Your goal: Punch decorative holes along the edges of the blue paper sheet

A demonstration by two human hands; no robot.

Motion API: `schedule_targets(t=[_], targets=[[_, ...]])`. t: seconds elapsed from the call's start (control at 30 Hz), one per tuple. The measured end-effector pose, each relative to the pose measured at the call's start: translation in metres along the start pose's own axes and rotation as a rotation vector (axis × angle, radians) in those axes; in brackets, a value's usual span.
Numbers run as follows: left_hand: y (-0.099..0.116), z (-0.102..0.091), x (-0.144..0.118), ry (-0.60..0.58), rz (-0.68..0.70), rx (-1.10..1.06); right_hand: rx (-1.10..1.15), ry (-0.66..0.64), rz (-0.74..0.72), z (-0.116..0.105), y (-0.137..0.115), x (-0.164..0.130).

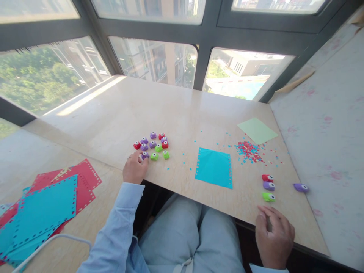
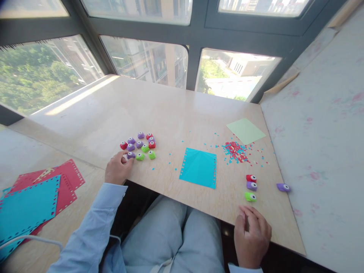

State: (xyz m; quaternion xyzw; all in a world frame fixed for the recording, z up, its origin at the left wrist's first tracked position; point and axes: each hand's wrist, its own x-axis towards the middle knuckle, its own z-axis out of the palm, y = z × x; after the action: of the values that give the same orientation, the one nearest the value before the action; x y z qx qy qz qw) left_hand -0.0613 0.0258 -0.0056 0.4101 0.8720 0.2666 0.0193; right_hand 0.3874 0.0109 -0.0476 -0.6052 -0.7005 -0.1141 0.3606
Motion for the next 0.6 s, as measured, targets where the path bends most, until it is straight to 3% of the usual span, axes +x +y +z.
schedule_targets(t=[0.07,0.23,0.3,0.43,0.5,0.6], targets=[[-0.002,-0.001,0.0,-0.002,0.001,-0.001,0.002,-0.005,0.009,0.0,0.0,0.0],[0.005,-0.008,-0.016,0.193,0.026,-0.095,0.002,-0.001,-0.023,0.0,0.0,0.0],[0.014,-0.013,-0.029,0.218,0.028,-0.189,0.004,0.004,-0.025,0.0,0.0,0.0],[0.038,-0.016,-0.062,-0.025,0.067,-0.44,0.017,-0.025,0.005,-0.001,0.0,0.001],[0.05,-0.009,-0.077,-0.147,0.174,-0.469,0.029,-0.07,0.045,-0.002,-0.001,0.003],[0.064,0.009,-0.093,-0.225,0.323,-0.48,0.099,-0.164,0.157,-0.007,-0.003,0.006]])
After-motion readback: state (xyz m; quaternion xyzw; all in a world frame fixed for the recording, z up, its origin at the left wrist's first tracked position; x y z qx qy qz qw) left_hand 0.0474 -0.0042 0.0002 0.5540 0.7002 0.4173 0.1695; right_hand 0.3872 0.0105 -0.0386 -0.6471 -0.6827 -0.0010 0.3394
